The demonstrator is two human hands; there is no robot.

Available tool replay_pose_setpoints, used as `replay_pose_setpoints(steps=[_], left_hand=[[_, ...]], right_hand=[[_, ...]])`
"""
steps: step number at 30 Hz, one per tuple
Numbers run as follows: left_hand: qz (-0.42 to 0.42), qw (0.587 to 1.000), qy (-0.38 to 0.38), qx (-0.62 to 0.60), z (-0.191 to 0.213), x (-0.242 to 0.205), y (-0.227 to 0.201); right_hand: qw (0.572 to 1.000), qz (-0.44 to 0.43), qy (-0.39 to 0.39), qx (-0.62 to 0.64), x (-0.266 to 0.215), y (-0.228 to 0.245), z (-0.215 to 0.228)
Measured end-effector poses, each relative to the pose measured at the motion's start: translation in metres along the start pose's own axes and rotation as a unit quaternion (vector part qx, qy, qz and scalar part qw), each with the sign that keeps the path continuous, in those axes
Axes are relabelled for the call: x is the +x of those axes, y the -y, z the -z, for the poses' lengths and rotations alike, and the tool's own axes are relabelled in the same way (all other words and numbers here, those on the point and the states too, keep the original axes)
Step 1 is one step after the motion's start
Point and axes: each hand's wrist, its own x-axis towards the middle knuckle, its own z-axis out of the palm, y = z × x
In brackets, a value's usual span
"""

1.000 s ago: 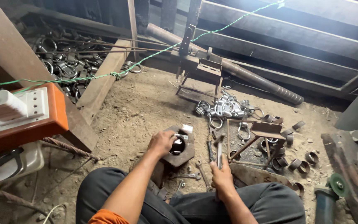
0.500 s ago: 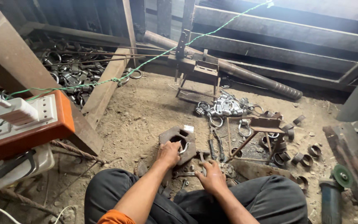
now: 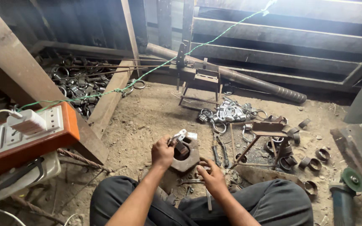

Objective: The person sits on the floor and assembles metal shackle parts by hand. They insert a pin into a shackle body, then use a wrench to tighten the pin. The person repeats this process with multiple parts.

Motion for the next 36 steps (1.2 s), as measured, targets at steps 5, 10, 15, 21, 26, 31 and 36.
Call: replay_pose_setpoints(steps=[5, 10, 15, 21, 26, 31, 36], left_hand=[[0.163, 0.89, 0.012, -0.425, 0.006, -0.029, -0.022], [0.148, 0.837, 0.063, -0.523, -0.009, -0.06, -0.017], [0.097, 0.881, 0.115, -0.448, 0.002, -0.063, -0.022], [0.133, 0.824, 0.214, -0.507, 0.03, -0.075, -0.045], [0.14, 0.846, 0.277, -0.434, 0.037, -0.086, -0.054], [0.119, 0.816, 0.385, -0.414, 0.03, -0.093, -0.048], [0.181, 0.825, 0.38, -0.376, 0.029, -0.09, -0.047]], right_hand=[[0.938, -0.083, 0.09, 0.324, -0.007, 0.004, -0.011], [0.882, 0.017, 0.063, 0.466, -0.004, -0.002, -0.008], [0.885, 0.134, 0.034, 0.444, -0.008, 0.018, 0.021], [0.971, 0.12, 0.033, 0.206, -0.021, 0.057, 0.039], [0.98, 0.106, 0.144, 0.085, -0.021, 0.057, 0.052], [0.963, 0.107, 0.243, -0.051, -0.023, 0.051, 0.059], [0.963, 0.1, 0.248, -0.024, -0.021, 0.046, 0.056]])
